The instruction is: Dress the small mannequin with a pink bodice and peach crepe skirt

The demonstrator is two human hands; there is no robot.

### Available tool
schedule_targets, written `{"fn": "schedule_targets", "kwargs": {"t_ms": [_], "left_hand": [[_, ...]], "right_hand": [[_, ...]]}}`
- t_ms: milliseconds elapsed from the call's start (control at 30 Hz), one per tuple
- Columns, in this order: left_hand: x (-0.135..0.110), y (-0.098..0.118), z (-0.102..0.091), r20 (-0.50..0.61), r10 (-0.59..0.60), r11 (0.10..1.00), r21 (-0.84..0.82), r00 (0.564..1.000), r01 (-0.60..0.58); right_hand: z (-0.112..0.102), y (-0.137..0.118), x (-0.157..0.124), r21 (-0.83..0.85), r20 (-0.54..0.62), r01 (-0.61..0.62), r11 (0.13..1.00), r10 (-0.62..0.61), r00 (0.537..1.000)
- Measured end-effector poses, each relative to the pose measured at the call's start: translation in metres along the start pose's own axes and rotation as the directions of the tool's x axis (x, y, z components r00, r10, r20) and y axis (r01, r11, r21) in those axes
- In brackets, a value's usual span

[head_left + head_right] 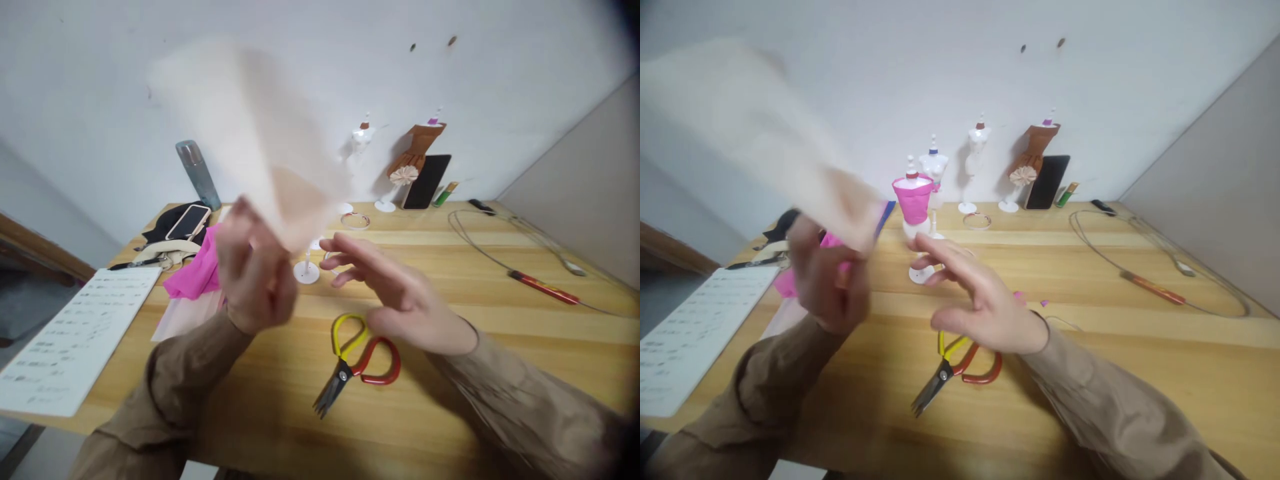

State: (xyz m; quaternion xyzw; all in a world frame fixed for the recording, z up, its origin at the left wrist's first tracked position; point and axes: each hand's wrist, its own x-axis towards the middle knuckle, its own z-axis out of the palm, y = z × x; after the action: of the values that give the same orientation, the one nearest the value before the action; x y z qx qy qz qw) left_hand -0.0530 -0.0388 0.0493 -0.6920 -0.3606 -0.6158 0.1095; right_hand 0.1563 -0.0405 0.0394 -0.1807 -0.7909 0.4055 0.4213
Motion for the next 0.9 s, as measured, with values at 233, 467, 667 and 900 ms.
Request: {"fn": "schedule_targets", "kwargs": {"t_ms": [233, 467, 667, 900], "left_hand": [[-0.029, 0.041, 0.008, 0.196, 0.448, 0.890, -0.002, 0.872, -0.457], [-0.007, 0.056, -0.009, 0.293, -0.336, 0.797, -0.418, 0.895, 0.436], [-0.005, 0.062, -0.002, 0.836, -0.367, 0.123, -0.391, 0.408, 0.912], [-0.015, 0.052, 0.012, 0.897, -0.397, -0.296, -0.327, 0.196, 0.897]], "right_hand": [[0.019, -0.021, -0.011, 0.198, -0.294, -0.199, 0.960, 0.252, 0.922], [-0.012, -0.033, -0.011, -0.088, -0.052, -0.241, 0.966, 0.238, 0.970], [-0.019, -0.045, -0.003, -0.226, 0.229, -0.178, 0.958, 0.230, 0.946], [-0.026, -0.042, -0.002, -0.209, 0.272, -0.406, 0.889, 0.452, 0.850]]}}
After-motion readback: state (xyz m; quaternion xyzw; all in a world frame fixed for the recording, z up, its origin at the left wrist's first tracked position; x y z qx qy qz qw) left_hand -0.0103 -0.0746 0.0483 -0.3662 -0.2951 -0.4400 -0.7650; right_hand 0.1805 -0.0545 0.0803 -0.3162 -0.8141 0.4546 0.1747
